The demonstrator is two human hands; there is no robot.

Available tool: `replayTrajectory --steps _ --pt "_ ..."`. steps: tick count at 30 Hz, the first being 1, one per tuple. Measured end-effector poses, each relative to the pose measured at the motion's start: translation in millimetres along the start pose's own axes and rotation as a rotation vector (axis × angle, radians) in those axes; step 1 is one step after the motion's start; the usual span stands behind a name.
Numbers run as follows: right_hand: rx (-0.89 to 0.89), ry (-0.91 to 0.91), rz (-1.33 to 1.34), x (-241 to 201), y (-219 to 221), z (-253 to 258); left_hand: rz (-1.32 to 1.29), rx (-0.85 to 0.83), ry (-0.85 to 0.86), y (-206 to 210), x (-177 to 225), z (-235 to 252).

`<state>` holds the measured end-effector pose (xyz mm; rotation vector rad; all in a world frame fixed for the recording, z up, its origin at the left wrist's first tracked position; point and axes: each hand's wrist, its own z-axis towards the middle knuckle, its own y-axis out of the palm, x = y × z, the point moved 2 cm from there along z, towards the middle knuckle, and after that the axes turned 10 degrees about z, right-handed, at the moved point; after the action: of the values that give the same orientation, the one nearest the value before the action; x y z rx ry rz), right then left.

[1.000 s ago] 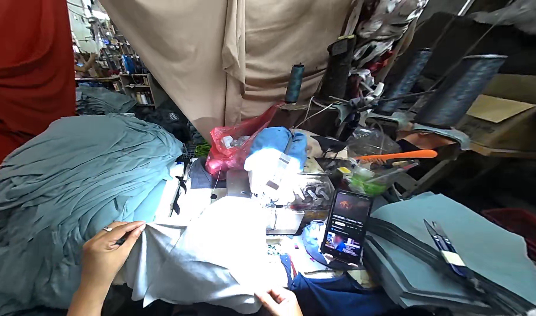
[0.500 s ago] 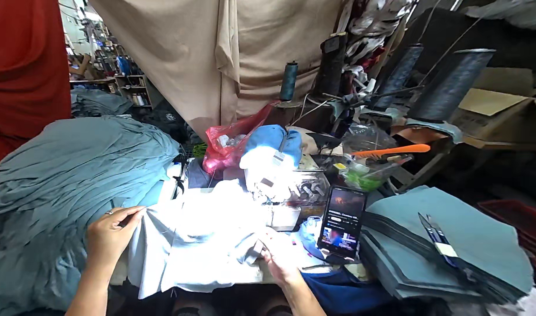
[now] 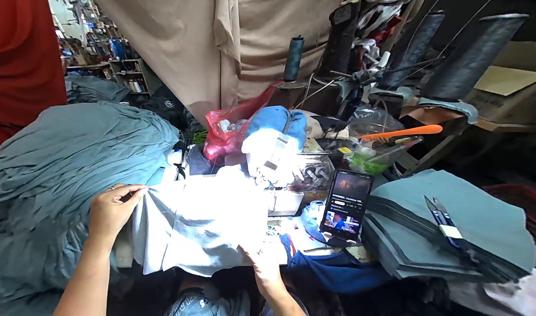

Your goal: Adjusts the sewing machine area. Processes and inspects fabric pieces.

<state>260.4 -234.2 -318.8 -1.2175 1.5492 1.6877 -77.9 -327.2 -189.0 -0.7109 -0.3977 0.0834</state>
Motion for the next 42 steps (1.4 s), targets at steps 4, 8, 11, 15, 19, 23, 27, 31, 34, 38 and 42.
replayTrajectory --steps 4,8,11,15,19,23,27,31,34,38,42 --pt "-0.052 0.0 0.023 -5 0 -6 0.007 -0.008 -0.011 1 0 1" --pt "-0.13 0.093 0.055 -2 0 -15 -0.001 -0.021 -0.019 4 -2 0" --pt "-0.155 0.099 0.082 -3 0 -21 -0.007 -0.033 -0.006 5 -1 -1" --pt "-0.192 -0.105 0.131 -22 9 -35 -0.016 -0.029 -0.001 4 -4 -4" --pt "-0.109 0.1 -0.009 8 -7 -22 -0.007 -0.021 0.008 7 -7 -5" --pt "-0.155 0.115 0.036 10 -9 -27 -0.001 -0.039 -0.023 7 -10 -8" --pt "-0.147 0.09 0.003 4 -10 -38 0.001 -0.03 -0.024 7 -8 -2" --pt "-0.101 0.054 -0.034 -2 -16 -52 -0.002 -0.009 -0.021 7 -8 -1" --pt "-0.084 0.063 -0.027 -7 -18 -55 -0.002 -0.007 -0.003 7 -8 -4" --pt "-0.062 0.024 0.048 -9 -18 -36 0.016 0.003 -0.024 8 -7 -11" --pt "-0.014 -0.043 0.067 -26 -11 2 0.031 -0.006 -0.098 4 -1 -17"
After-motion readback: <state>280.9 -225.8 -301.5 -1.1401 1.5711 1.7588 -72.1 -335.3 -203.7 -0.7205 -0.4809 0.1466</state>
